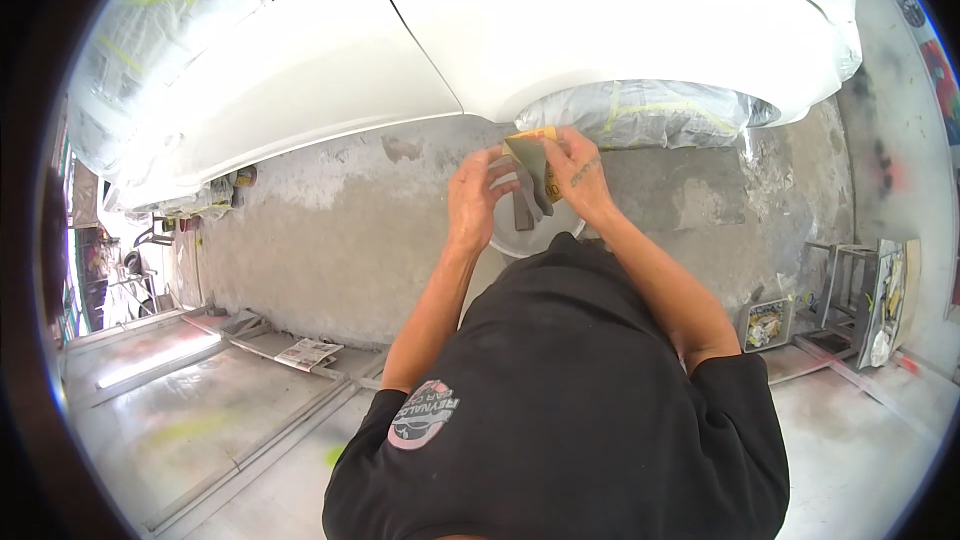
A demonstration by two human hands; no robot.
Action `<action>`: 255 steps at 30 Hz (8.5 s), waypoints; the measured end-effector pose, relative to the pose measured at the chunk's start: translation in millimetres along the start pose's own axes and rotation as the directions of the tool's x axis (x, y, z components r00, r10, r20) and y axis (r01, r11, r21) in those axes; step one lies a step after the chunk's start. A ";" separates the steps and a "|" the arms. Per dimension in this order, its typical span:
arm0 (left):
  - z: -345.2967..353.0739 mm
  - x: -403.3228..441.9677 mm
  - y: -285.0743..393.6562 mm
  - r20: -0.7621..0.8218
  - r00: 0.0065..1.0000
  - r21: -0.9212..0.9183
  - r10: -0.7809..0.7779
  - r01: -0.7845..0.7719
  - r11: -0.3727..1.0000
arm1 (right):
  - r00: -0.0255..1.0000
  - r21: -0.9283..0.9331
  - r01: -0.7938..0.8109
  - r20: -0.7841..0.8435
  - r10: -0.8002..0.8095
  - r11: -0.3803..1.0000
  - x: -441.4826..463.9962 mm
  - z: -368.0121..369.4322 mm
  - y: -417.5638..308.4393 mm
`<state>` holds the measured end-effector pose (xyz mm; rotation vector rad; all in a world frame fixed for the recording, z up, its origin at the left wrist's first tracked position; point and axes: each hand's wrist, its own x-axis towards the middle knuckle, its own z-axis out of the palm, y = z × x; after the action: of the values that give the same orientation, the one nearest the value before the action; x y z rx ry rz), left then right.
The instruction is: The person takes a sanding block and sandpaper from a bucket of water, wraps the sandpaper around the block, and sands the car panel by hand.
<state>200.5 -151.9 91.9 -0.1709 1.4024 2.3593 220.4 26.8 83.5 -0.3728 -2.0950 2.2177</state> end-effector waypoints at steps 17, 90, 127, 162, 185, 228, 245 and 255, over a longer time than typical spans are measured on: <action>-4.1 6.0 -5.7 0.016 0.998 -0.062 -0.064 0.065 0.996 | 0.987 0.065 -0.123 0.112 0.115 0.990 3.6 -6.3 -18.9; -11.2 59.9 -75.8 -0.186 0.980 -0.190 -0.063 0.027 0.981 | 0.886 -0.724 0.455 0.428 -0.180 0.519 83.2 -125.0 30.8; 145.5 313.0 153.6 -0.209 0.041 0.972 0.977 -0.103 0.213 | 0.068 -0.128 0.844 0.989 -0.133 -0.521 307.0 -209.4 -229.4; 137.1 315.3 151.5 -0.379 0.029 0.910 0.925 -0.168 0.378 | 0.046 -0.114 0.869 0.987 -0.151 -0.481 306.5 -203.8 -228.6; 160.1 319.5 221.1 -0.024 -0.024 0.984 0.999 -0.174 0.020 | 0.066 -0.126 0.874 0.988 -0.142 -0.470 305.1 -204.5 -228.4; 96.9 310.8 204.1 0.289 0.152 0.916 0.945 -0.331 -0.227 | 0.203 -0.146 0.685 0.979 -0.006 -0.713 323.0 -200.1 -211.4; 119.2 320.3 243.7 0.209 0.015 0.958 0.978 -0.202 -0.202 | 0.196 -0.223 0.841 0.975 -0.107 -0.493 313.9 -195.5 -227.1; 187.8 312.9 111.8 0.345 0.244 0.932 0.906 -0.199 -0.302 | 0.084 -0.147 0.896 0.983 -0.164 -0.419 315.8 -204.4 -227.3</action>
<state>-112.5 46.6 182.8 0.4980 3.9520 1.0120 -66.6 309.3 259.5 1.5944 -2.3040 -0.1906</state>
